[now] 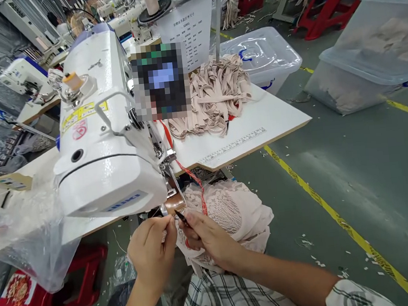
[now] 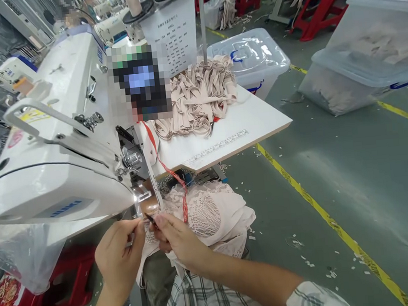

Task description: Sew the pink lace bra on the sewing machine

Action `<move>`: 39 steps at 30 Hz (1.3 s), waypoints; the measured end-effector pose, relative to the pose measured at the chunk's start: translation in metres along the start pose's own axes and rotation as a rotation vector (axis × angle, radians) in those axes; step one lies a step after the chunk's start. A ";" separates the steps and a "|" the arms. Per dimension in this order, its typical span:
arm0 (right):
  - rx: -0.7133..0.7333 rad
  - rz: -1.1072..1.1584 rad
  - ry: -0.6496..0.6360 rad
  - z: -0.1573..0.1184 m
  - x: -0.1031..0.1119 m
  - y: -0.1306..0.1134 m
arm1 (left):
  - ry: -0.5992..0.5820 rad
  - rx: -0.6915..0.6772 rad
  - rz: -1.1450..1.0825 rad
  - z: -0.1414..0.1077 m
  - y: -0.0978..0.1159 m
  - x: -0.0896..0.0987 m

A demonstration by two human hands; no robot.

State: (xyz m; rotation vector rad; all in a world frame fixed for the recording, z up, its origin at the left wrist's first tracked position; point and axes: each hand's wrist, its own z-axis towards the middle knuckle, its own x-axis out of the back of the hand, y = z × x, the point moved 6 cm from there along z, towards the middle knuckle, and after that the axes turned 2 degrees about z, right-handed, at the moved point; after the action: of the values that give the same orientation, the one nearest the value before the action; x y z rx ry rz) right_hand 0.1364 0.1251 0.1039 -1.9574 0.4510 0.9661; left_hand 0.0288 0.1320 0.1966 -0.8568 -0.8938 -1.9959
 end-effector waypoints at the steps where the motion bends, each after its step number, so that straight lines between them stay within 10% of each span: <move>1: 0.006 0.011 0.024 0.001 0.005 -0.002 | 0.008 0.043 0.000 0.002 -0.005 0.000; 11: 0.072 -0.225 0.061 -0.003 0.034 -0.015 | -0.028 0.568 -0.025 0.011 -0.047 -0.014; 19: 0.253 -0.477 0.064 0.004 0.029 -0.036 | -0.076 0.669 -0.095 0.017 -0.041 -0.018; 33: 0.974 -1.226 0.056 0.050 -0.007 -0.073 | -0.066 0.545 0.031 0.020 -0.041 -0.014; 39: 1.007 -1.372 0.075 0.050 -0.006 -0.071 | 0.022 0.306 0.209 0.017 -0.037 -0.011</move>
State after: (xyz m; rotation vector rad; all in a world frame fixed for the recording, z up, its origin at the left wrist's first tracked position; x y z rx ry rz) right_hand 0.1542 0.2053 0.1325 -0.9333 -0.3566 -0.2465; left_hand 0.0071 0.1669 0.1862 -0.7206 -1.0211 -1.6339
